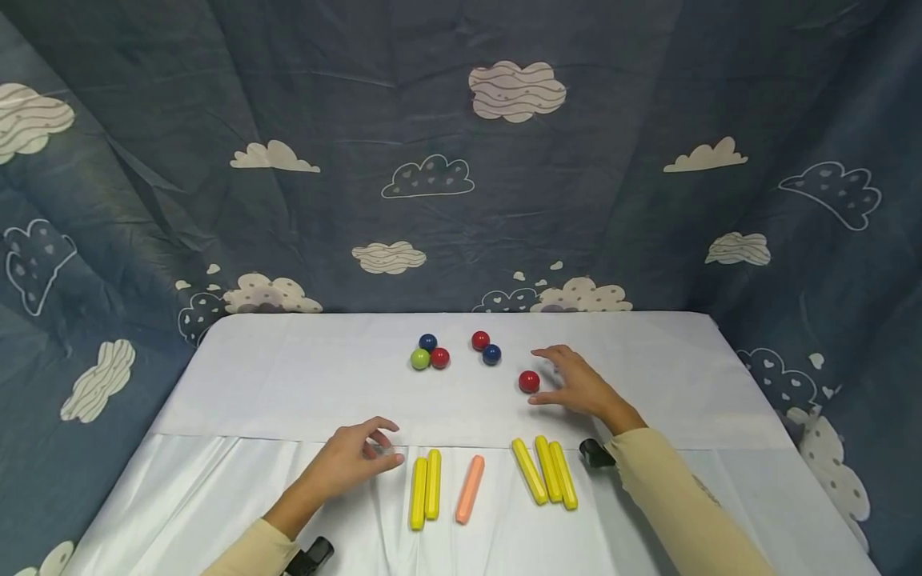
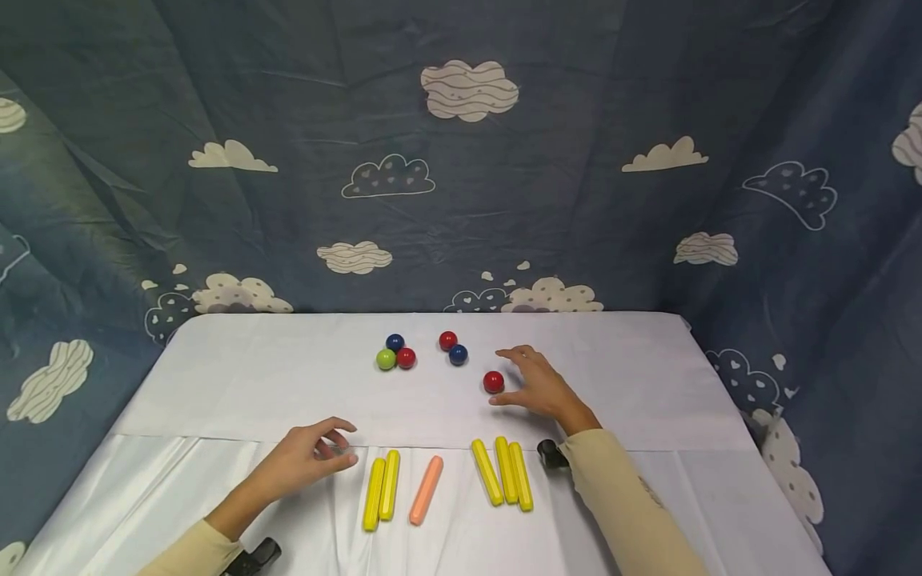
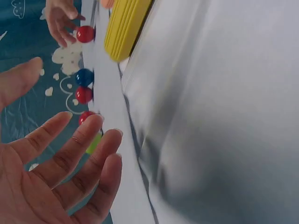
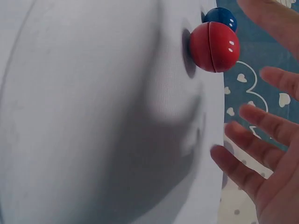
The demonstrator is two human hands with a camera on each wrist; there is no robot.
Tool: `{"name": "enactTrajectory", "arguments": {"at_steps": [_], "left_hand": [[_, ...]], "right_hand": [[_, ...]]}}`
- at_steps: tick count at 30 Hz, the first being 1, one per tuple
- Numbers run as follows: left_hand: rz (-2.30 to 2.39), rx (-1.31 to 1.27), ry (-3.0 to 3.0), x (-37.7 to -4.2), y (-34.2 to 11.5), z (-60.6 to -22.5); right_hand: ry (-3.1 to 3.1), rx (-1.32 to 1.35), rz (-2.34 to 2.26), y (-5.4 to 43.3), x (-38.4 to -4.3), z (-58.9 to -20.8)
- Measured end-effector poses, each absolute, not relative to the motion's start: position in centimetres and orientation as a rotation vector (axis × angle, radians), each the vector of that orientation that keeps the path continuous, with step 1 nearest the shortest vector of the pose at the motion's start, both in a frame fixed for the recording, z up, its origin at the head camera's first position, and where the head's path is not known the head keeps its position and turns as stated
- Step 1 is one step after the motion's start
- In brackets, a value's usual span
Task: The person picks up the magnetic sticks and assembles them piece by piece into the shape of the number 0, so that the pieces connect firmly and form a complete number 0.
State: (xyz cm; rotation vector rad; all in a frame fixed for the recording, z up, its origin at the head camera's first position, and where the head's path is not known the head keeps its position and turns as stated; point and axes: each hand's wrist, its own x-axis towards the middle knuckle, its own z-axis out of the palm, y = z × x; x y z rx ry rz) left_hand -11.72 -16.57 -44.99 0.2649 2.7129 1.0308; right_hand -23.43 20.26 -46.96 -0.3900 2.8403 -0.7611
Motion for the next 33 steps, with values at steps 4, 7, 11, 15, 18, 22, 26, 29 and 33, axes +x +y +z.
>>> {"name": "enactTrajectory", "arguments": {"at_steps": [4, 7, 11, 15, 18, 22, 26, 29, 33], "left_hand": [[1.094, 0.333, 2.66, -11.2, -16.1, -45.7], [1.178, 0.332, 2.577, -11.0, -15.6, -46.4], [1.251, 0.287, 2.502, -10.4, -15.0, -47.1], [1.242, 0.279, 2.524, -9.9, -14.3, -47.5], [1.218, 0.285, 2.546, -9.7, -13.9, -47.8], [1.188, 0.275, 2.558, -9.6, -13.4, -48.0], [1.128, 0.257, 2.609, -9.5, -13.2, -48.2], [1.092, 0.249, 2.636, -9.5, -13.1, -48.3], [1.079, 0.247, 2.643, -9.6, -13.1, -48.3]], "right_hand": [[2.779, -0.37, -0.821, 19.7, -23.9, -47.0], [2.727, -0.341, -0.853, 19.3, -24.3, -47.1], [2.685, -0.339, -0.892, 18.9, -24.8, -47.3], [2.68, -0.34, -0.899, 18.6, -25.3, -47.5], [2.674, -0.318, -0.887, 18.5, -25.5, -47.7], [2.665, -0.282, -0.881, 18.5, -25.5, -48.1], [2.669, -0.288, -0.881, 18.4, -25.5, -48.2], [2.672, -0.298, -0.88, 18.4, -25.5, -48.3], [2.683, -0.287, -0.858, 18.4, -25.6, -48.2]]}}
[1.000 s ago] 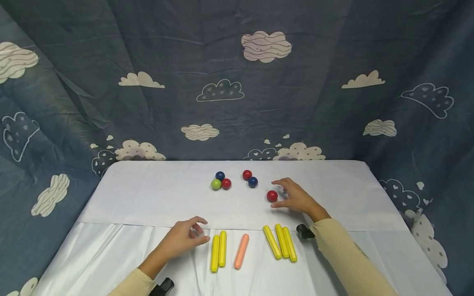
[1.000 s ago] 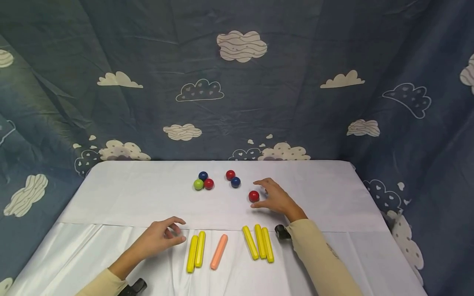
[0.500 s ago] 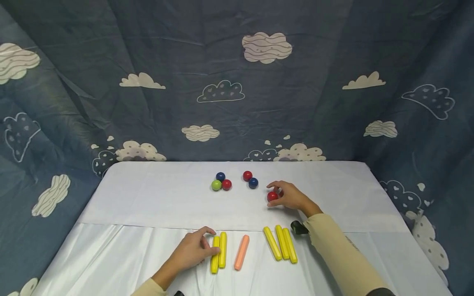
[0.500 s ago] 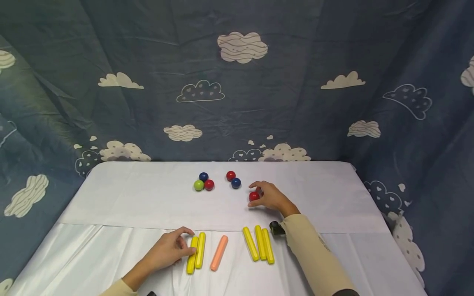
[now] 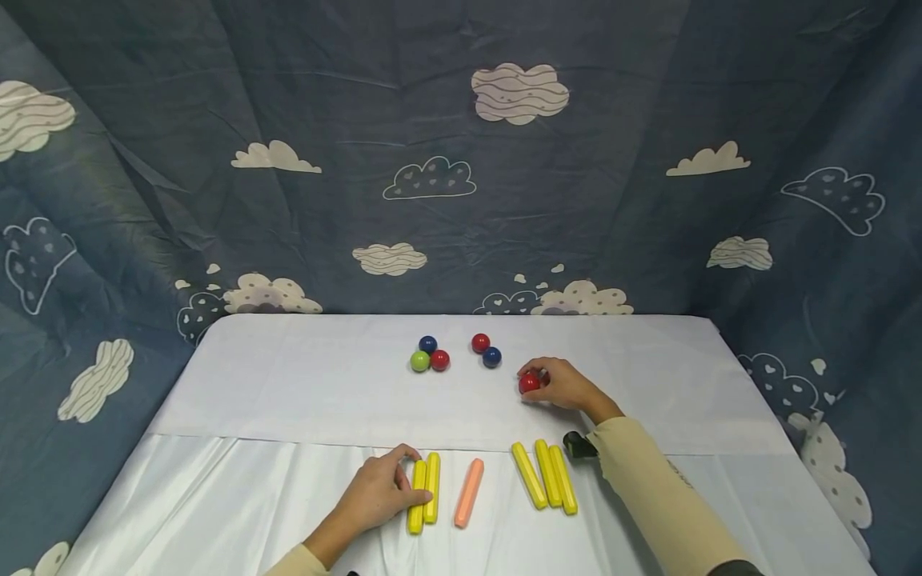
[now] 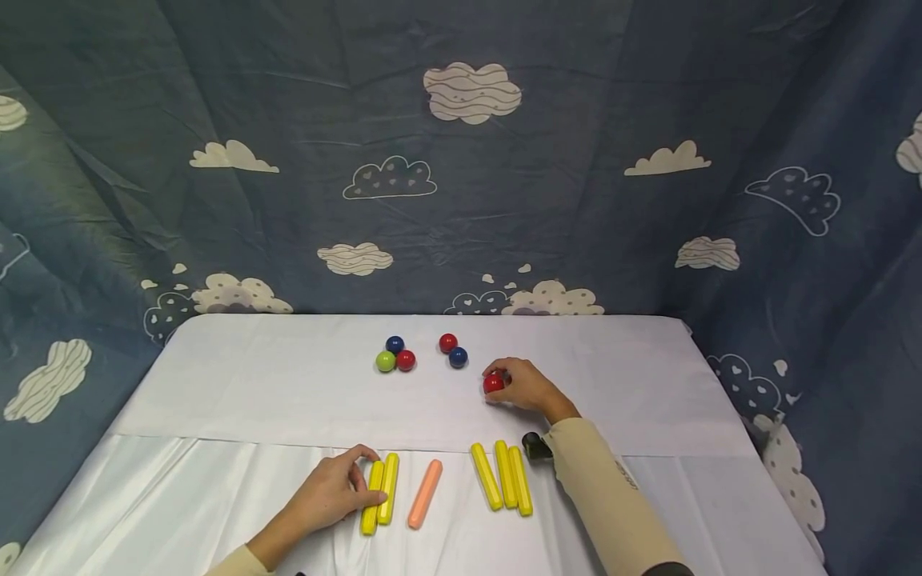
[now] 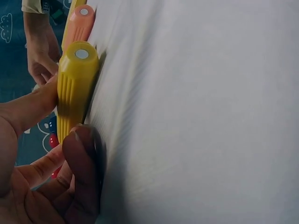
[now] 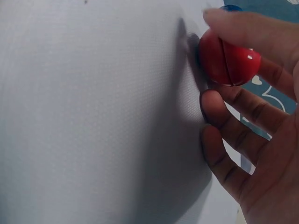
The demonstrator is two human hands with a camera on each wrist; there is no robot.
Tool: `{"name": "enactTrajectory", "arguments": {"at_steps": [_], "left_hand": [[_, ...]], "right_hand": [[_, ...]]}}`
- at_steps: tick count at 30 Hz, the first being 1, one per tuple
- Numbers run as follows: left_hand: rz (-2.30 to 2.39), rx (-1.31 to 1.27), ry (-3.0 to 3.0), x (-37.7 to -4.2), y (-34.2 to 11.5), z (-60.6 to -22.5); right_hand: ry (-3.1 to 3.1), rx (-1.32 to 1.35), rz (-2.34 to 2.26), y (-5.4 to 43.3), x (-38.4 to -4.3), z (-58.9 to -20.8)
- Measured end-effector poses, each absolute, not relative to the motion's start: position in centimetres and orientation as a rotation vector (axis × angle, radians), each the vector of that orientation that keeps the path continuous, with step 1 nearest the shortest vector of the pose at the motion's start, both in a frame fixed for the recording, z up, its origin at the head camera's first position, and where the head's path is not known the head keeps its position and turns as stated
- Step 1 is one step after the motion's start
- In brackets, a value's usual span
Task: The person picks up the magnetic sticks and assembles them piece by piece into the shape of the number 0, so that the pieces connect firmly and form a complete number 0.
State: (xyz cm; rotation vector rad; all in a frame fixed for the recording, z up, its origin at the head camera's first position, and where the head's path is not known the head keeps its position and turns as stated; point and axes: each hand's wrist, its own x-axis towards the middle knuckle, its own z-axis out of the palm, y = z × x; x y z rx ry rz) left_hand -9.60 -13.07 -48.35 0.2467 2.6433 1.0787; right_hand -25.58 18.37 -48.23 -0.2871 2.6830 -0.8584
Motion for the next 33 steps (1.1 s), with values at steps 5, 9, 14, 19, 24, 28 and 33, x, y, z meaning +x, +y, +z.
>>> {"name": "enactTrajectory", "arguments": {"at_steps": [5, 9, 14, 19, 24, 28, 33], "left_hand": [[1.102, 0.211, 2.595, -9.7, -13.1, -48.3], [1.125, 0.205, 2.558, -9.6, -13.2, -48.3], [1.167, 0.209, 2.512, -9.6, -13.4, -48.2], [1.234, 0.189, 2.454, -9.7, -13.6, -48.1], [1.278, 0.171, 2.421, -10.0, -13.9, -48.0], [1.252, 0.14, 2.442, -10.6, -14.2, -47.5], [1.204, 0.139, 2.529, -12.2, -14.4, -46.5]], "right_hand": [[2.69, -0.271, -0.851, 18.5, -25.7, -48.2], [2.691, -0.273, -0.862, 18.6, -25.9, -48.2], [2.69, -0.269, -0.863, 18.6, -26.0, -48.4], [2.686, -0.247, -0.865, 18.5, -26.1, -48.4], [2.685, -0.227, -0.882, 18.5, -26.2, -48.5], [2.673, -0.232, -0.899, 18.5, -26.1, -48.6], [2.684, -0.215, -0.906, 18.4, -26.0, -48.7]]}}
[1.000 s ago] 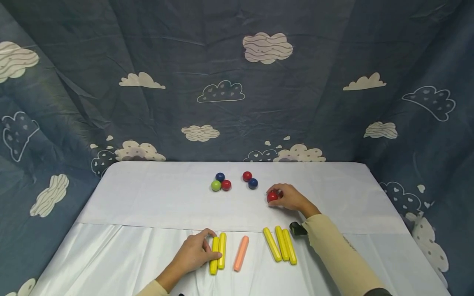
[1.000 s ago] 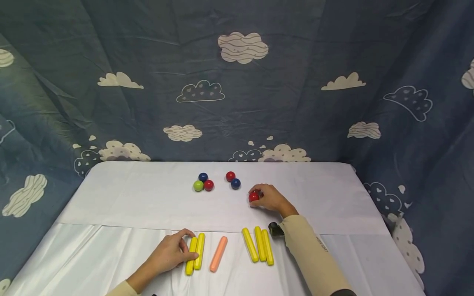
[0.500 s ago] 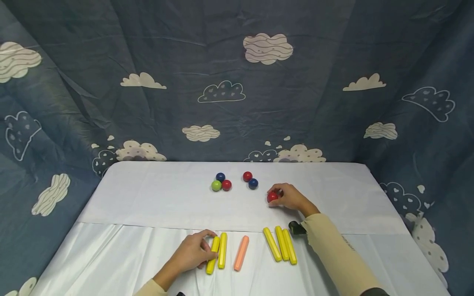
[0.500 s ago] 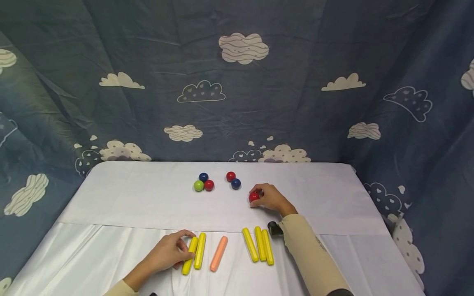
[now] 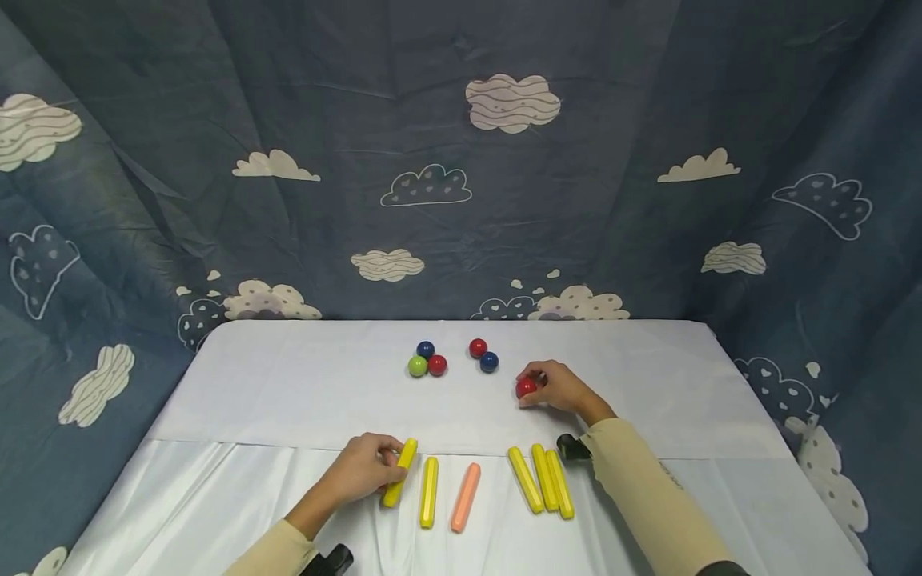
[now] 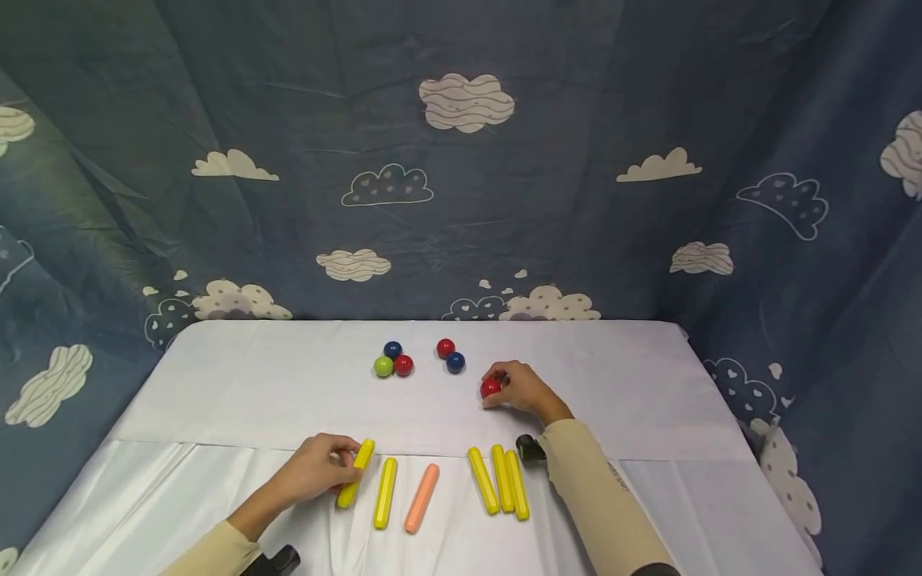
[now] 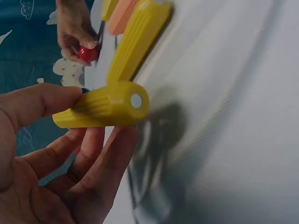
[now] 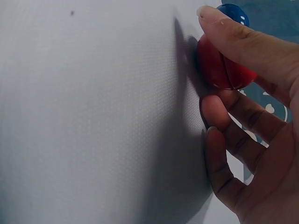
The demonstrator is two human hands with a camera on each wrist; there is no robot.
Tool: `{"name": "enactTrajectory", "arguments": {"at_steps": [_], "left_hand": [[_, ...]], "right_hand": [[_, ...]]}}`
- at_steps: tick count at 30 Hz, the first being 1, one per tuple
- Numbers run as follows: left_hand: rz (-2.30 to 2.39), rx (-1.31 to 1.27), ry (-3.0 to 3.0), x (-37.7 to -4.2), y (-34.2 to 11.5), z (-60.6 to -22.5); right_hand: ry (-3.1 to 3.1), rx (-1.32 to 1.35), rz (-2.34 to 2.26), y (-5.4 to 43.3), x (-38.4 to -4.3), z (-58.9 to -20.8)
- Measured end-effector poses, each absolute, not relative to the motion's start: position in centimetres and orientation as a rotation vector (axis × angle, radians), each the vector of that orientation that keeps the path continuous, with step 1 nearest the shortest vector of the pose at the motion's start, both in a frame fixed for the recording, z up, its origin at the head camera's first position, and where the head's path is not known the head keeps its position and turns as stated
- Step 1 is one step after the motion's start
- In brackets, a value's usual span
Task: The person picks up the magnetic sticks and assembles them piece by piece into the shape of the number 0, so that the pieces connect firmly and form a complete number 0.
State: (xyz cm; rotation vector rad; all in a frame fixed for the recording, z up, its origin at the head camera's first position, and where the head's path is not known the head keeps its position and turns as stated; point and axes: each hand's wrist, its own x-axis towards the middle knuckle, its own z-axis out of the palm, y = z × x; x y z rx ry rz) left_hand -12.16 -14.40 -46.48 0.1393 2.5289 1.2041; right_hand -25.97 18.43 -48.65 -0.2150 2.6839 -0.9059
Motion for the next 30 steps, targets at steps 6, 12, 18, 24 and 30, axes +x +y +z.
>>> {"name": "enactTrajectory", "arguments": {"at_steps": [6, 12, 18, 24, 30], "left_hand": [[1.136, 0.14, 2.597, -15.0, -13.6, -45.4], [1.062, 0.273, 2.622, -18.6, -12.1, -46.3], [0.968, 0.395, 2.648, -21.2, -10.6, -47.2], [0.877, 0.457, 2.643, -23.2, -9.4, -47.7], [0.872, 0.456, 2.626, -24.4, -9.0, -48.0]], "right_hand": [[2.683, -0.211, -0.897, 18.4, -25.9, -48.4], [2.684, -0.192, -0.884, 18.5, -25.9, -48.3], [2.691, -0.182, -0.89, 18.4, -25.8, -48.4], [2.684, -0.166, -0.916, 18.4, -25.6, -48.5], [2.696, -0.178, -0.916, 18.5, -25.6, -48.6]]}}
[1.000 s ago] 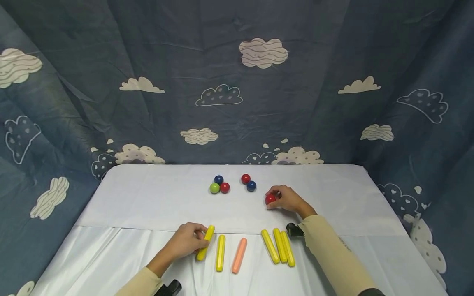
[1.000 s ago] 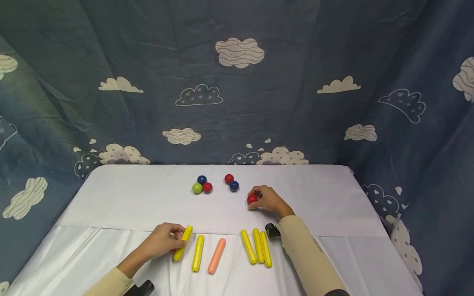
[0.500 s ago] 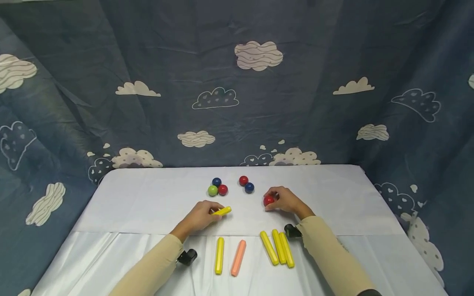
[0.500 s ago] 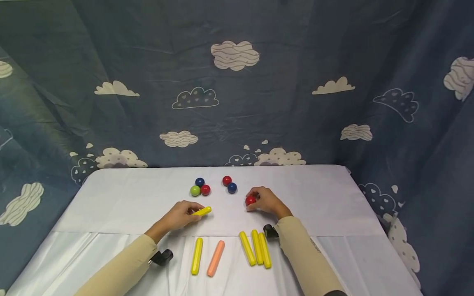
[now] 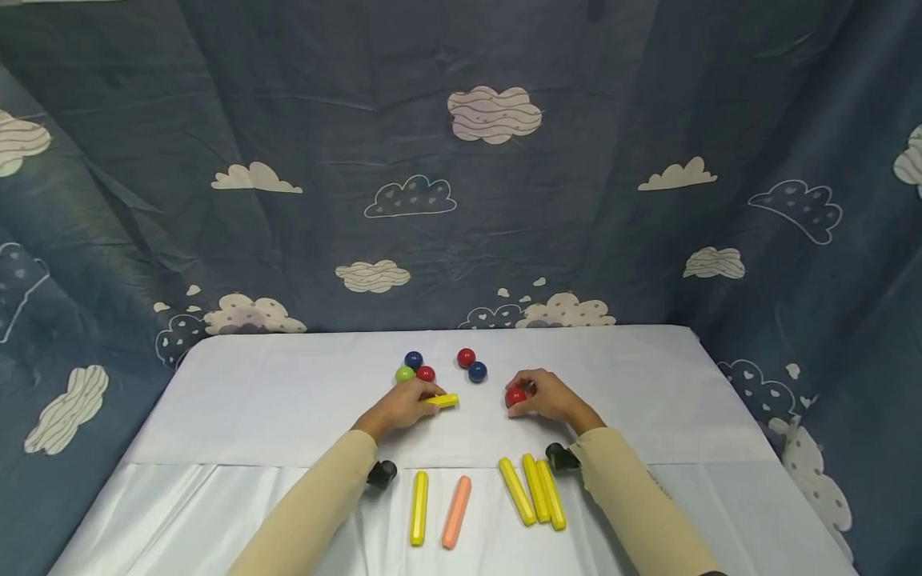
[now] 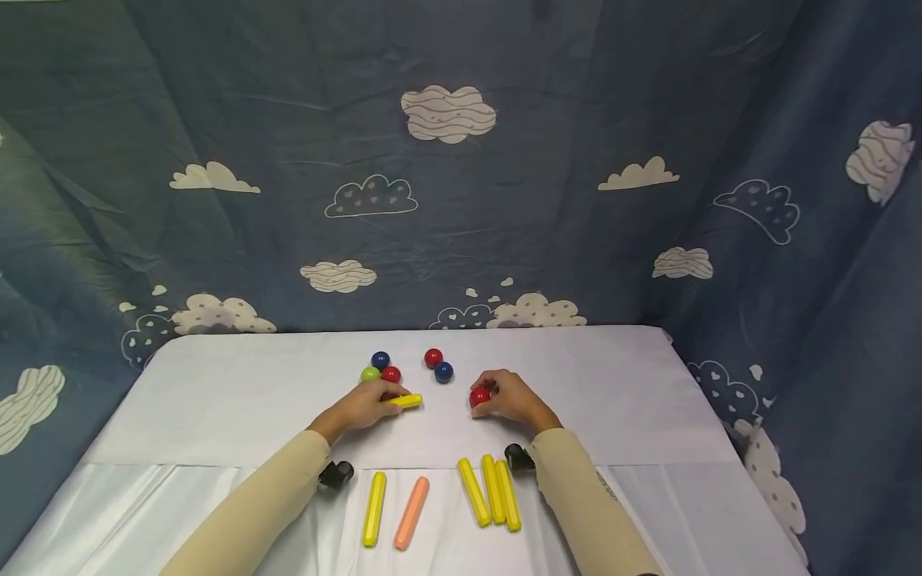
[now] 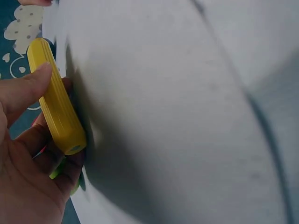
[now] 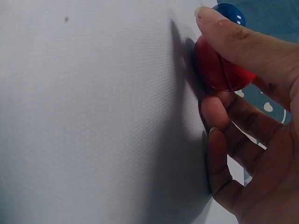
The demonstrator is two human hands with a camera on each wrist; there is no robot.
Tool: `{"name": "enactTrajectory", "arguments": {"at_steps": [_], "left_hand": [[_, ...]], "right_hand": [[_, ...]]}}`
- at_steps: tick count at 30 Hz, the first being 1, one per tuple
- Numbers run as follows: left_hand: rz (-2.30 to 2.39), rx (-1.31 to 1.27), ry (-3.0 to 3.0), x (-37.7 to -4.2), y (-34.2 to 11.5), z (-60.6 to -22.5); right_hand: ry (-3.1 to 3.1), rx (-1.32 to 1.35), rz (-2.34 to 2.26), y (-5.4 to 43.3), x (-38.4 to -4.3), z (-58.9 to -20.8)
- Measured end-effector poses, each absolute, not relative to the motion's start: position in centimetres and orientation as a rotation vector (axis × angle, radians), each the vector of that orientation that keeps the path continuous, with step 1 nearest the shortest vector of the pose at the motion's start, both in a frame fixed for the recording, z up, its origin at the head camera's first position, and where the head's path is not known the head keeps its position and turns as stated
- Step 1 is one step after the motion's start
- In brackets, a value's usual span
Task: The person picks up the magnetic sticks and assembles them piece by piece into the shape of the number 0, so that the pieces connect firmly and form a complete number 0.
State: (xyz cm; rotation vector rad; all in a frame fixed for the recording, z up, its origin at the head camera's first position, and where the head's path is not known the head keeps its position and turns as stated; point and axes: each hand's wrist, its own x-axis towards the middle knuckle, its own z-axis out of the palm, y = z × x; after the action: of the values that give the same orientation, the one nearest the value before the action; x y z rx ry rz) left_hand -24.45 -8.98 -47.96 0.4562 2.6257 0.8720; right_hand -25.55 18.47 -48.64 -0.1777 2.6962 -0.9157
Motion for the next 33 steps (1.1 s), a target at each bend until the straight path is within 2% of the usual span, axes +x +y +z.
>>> {"name": "enactTrajectory", "arguments": {"at_steps": [11, 33], "left_hand": [[0.88, 0.563, 2.6, -26.6, -9.0, -48.3], [0.817, 0.529, 2.558, -28.1, -8.8, -47.1]], "right_hand": [[2.703, -0.176, -0.913, 18.3, -25.7, -48.6], [2.703, -0.156, -1.005, 18.5, -25.1, -48.3]]}}
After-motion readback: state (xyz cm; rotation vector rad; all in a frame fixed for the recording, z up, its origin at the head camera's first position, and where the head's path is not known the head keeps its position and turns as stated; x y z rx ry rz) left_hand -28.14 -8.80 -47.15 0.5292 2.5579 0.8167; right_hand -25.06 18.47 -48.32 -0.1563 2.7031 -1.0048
